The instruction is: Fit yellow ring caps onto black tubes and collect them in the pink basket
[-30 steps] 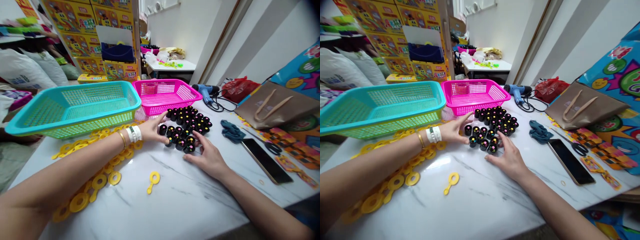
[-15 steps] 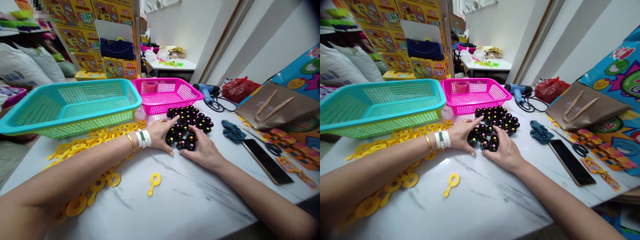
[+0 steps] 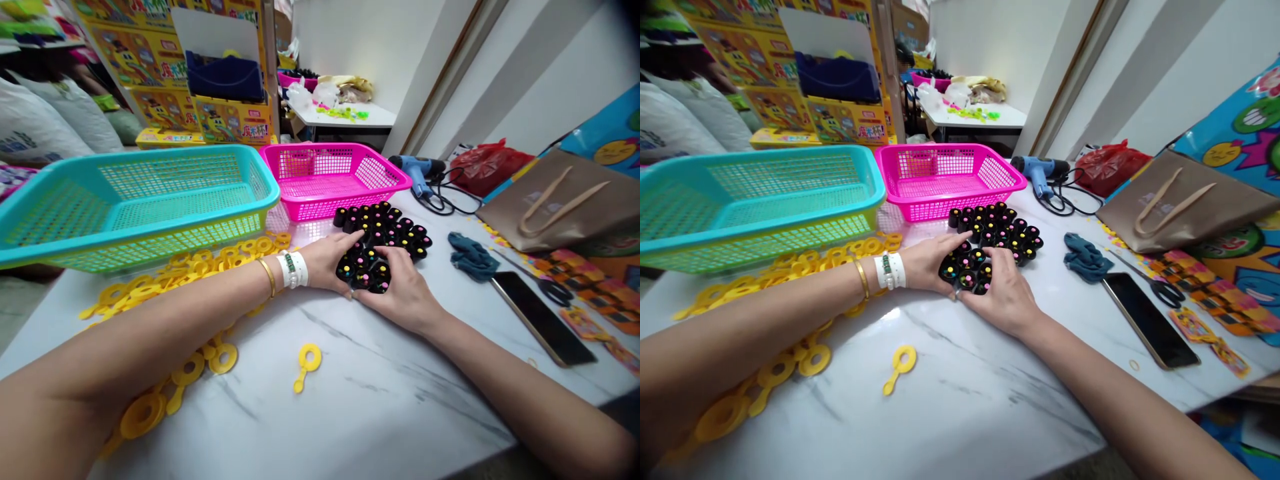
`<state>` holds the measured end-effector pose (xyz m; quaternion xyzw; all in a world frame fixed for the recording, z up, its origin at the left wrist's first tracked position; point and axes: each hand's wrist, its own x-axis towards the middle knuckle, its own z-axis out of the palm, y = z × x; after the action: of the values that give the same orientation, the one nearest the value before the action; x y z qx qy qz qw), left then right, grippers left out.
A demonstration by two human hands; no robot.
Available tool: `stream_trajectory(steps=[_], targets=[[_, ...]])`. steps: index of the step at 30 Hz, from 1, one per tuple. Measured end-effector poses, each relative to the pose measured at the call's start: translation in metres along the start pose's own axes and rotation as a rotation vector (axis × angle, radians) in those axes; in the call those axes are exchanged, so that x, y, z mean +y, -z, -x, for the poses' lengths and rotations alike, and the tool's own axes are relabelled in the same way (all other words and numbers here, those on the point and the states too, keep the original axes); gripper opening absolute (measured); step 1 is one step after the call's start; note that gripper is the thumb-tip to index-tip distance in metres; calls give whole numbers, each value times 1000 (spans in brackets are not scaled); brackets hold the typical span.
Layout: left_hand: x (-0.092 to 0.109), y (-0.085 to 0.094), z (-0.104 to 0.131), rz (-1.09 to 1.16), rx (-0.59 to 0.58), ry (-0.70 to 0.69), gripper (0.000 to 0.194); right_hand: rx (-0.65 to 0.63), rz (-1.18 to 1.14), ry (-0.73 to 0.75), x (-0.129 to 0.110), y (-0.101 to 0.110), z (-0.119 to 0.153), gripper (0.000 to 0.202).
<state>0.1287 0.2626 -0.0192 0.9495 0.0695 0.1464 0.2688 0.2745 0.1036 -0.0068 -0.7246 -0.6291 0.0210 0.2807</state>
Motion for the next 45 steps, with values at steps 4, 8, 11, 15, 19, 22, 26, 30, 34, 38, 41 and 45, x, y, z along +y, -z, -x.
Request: stream_trajectory(steps=[4, 8, 11, 15, 19, 22, 26, 30, 34, 38, 41, 45], targets=[[4, -4, -2, -23, 8, 18, 123, -82, -3, -69, 2, 0, -2, 84], [16, -8, 2, -39, 33, 17, 115, -122, -23, 13, 3, 5, 2, 83], [32, -11, 13, -56, 17, 45, 113, -173, -46, 42, -1, 12, 11, 79], [64, -20, 40, -6, 0, 62, 115, -221, -90, 96, -13, 24, 43, 78], [102, -33, 75, 102, 21, 30, 115, -243, -125, 120, -29, 32, 89, 79], [121, -37, 97, 109, 33, 31, 110, -231, -127, 129, -40, 31, 111, 81], [128, -34, 112, 57, 53, 83, 111, -260, -109, 184, -48, 25, 113, 84], [127, -28, 115, 48, 79, 88, 120, -299, -48, 213, -49, 26, 106, 87], [125, -13, 117, 177, 169, 190, 106, -291, -29, 215, -46, 32, 106, 91], [125, 22, 104, 498, 379, 340, 66, -213, -126, 205, -40, 33, 112, 91], [133, 57, 89, 751, 584, 439, 62, -87, -240, 142, -32, 29, 120, 77], [163, 84, 104, 733, 752, 356, 51, 123, -411, 45, -23, 28, 141, 62]])
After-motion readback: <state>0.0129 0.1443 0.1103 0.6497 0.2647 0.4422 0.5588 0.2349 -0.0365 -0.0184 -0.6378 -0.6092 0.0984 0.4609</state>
